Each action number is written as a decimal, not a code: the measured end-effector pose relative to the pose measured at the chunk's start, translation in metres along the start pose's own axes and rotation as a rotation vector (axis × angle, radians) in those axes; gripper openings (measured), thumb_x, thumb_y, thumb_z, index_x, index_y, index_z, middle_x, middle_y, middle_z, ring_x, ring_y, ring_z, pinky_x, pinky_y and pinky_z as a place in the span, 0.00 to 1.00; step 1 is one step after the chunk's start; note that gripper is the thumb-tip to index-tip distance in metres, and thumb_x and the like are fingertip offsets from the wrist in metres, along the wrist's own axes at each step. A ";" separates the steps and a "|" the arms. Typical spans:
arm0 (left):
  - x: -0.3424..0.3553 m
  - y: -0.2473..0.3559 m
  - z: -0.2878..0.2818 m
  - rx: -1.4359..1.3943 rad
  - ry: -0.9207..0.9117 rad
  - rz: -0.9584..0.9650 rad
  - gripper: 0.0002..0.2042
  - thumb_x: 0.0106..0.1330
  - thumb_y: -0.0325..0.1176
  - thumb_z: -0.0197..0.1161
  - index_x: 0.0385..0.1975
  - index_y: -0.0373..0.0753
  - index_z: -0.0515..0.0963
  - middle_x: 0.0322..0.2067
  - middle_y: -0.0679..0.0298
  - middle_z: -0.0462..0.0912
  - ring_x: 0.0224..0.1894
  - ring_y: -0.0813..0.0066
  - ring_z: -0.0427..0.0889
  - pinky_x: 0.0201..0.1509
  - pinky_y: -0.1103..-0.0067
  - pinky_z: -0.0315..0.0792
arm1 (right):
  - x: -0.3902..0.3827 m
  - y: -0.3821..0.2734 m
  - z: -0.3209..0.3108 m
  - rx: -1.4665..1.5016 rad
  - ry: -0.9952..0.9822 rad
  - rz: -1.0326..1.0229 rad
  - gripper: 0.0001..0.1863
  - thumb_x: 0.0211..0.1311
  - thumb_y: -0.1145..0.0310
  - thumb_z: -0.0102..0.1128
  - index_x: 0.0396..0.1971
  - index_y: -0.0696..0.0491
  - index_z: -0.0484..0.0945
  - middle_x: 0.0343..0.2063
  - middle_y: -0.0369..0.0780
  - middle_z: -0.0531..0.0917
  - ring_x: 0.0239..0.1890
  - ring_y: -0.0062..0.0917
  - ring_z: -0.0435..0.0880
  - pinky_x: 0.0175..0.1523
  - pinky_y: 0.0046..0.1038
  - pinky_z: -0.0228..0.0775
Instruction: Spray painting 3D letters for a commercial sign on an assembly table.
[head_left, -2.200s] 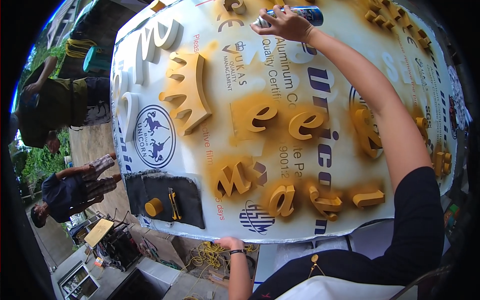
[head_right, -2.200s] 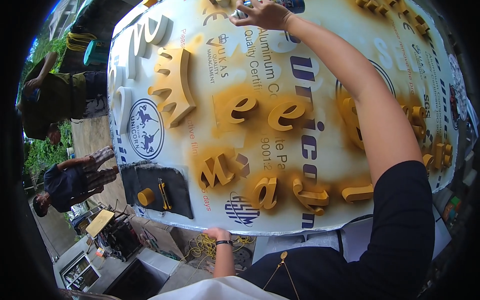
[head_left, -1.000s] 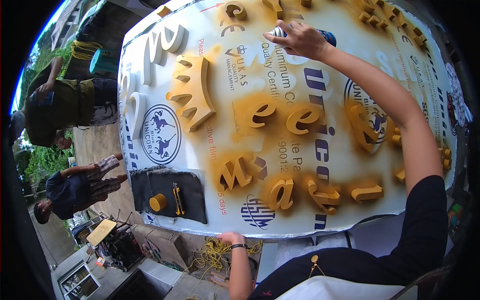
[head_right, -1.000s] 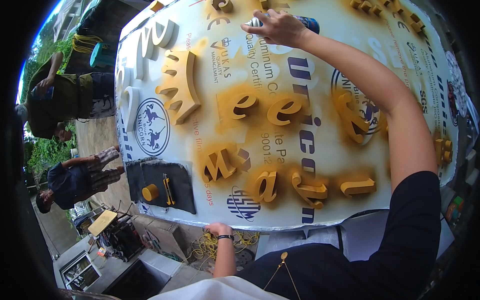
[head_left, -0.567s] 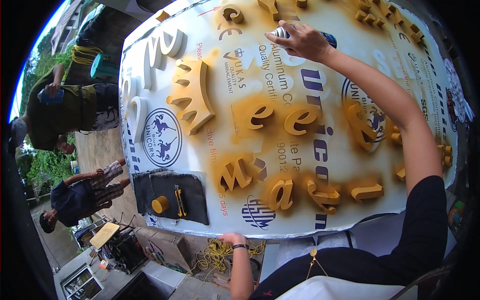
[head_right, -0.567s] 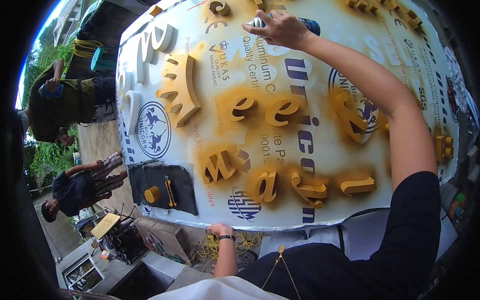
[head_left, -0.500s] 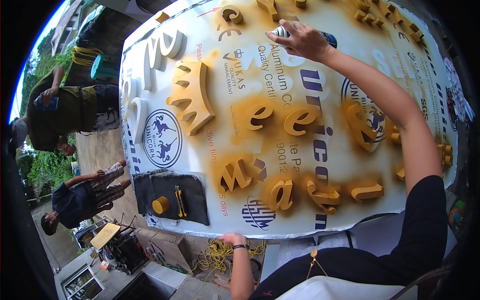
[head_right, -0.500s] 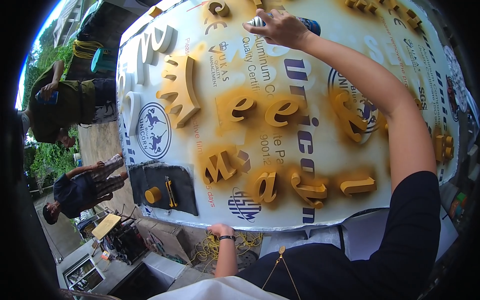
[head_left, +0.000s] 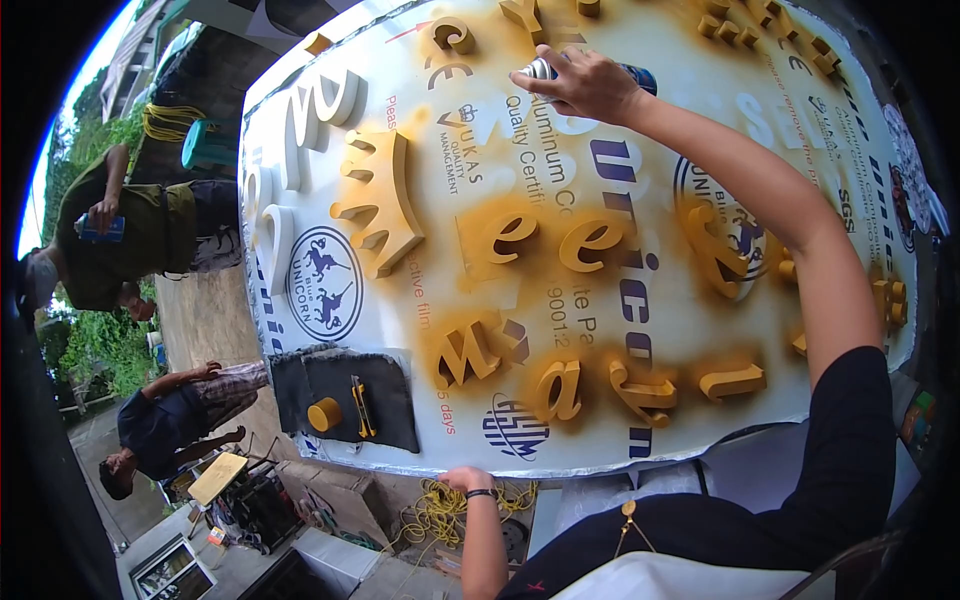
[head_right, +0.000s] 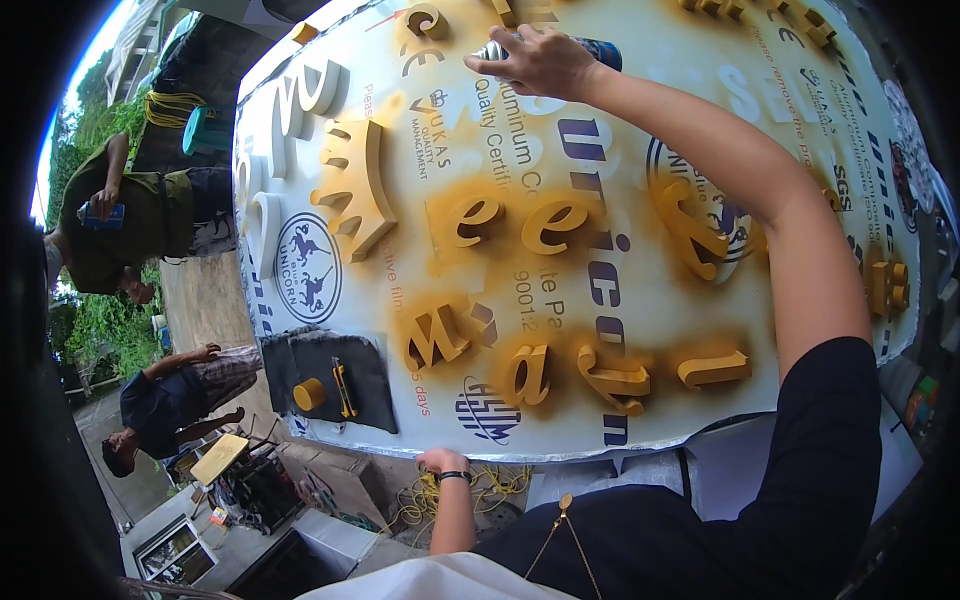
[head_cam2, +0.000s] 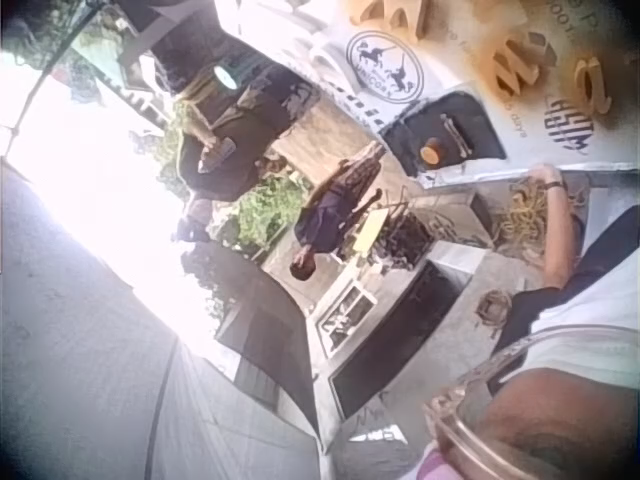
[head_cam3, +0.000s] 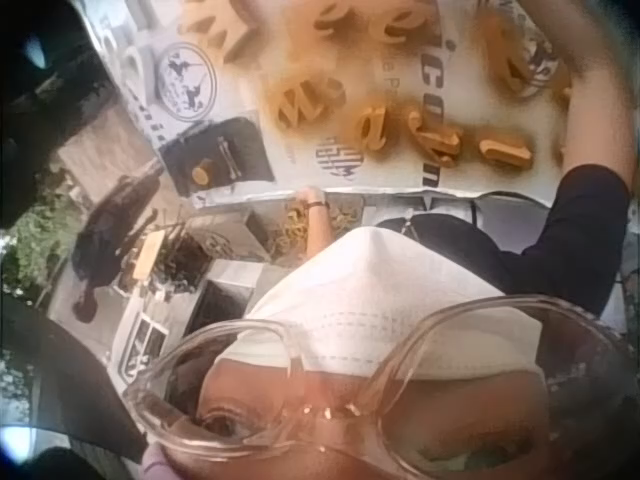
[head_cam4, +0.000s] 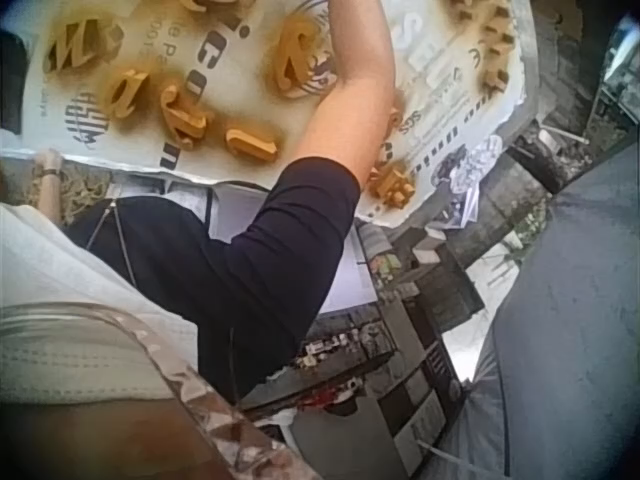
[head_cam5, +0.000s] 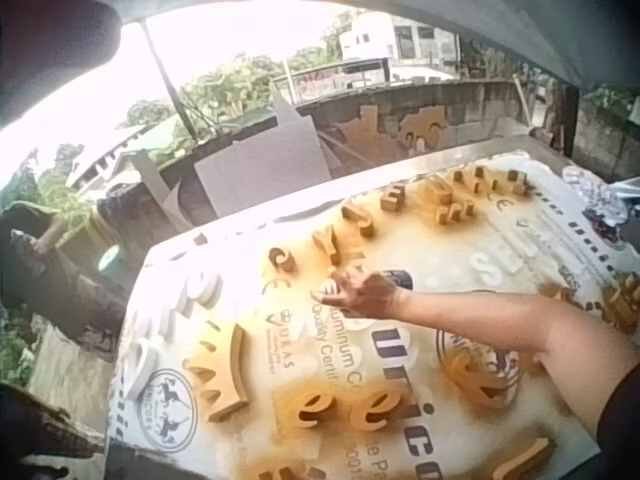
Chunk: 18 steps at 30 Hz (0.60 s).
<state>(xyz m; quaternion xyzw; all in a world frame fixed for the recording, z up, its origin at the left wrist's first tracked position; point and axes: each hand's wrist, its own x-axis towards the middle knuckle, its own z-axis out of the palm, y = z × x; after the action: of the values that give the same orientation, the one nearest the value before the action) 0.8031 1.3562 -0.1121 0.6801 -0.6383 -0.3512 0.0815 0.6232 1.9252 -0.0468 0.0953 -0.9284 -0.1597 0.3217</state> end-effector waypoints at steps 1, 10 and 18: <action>0.001 0.000 0.000 -0.001 0.001 0.000 0.36 0.62 0.57 0.30 0.46 0.25 0.67 0.49 0.46 0.68 0.48 0.54 0.70 0.54 0.70 0.64 | 0.002 -0.003 -0.001 0.008 -0.013 -0.001 0.32 0.38 0.63 0.64 0.48 0.31 0.62 0.35 0.38 0.67 0.22 0.24 0.75 0.21 0.19 0.71; 0.017 -0.007 0.003 0.002 0.034 0.006 0.34 0.61 0.56 0.30 0.44 0.25 0.68 0.48 0.45 0.69 0.48 0.54 0.71 0.52 0.70 0.65 | 0.019 -0.023 0.006 -0.055 -0.002 0.053 0.29 0.39 0.64 0.63 0.45 0.32 0.64 0.33 0.38 0.67 0.20 0.25 0.76 0.16 0.19 0.70; 0.057 -0.017 0.007 -0.008 0.044 -0.095 0.34 0.59 0.56 0.36 0.46 0.27 0.67 0.47 0.51 0.71 0.47 0.58 0.71 0.51 0.73 0.65 | 0.027 -0.034 -0.004 -0.103 0.045 0.021 0.28 0.41 0.64 0.60 0.46 0.30 0.64 0.33 0.37 0.67 0.19 0.21 0.73 0.15 0.18 0.67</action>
<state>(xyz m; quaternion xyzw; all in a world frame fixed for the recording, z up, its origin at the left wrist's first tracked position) 0.8090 1.3090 -0.1478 0.7167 -0.6020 -0.3424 0.0816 0.6071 1.8847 -0.0408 0.0723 -0.9125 -0.2015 0.3486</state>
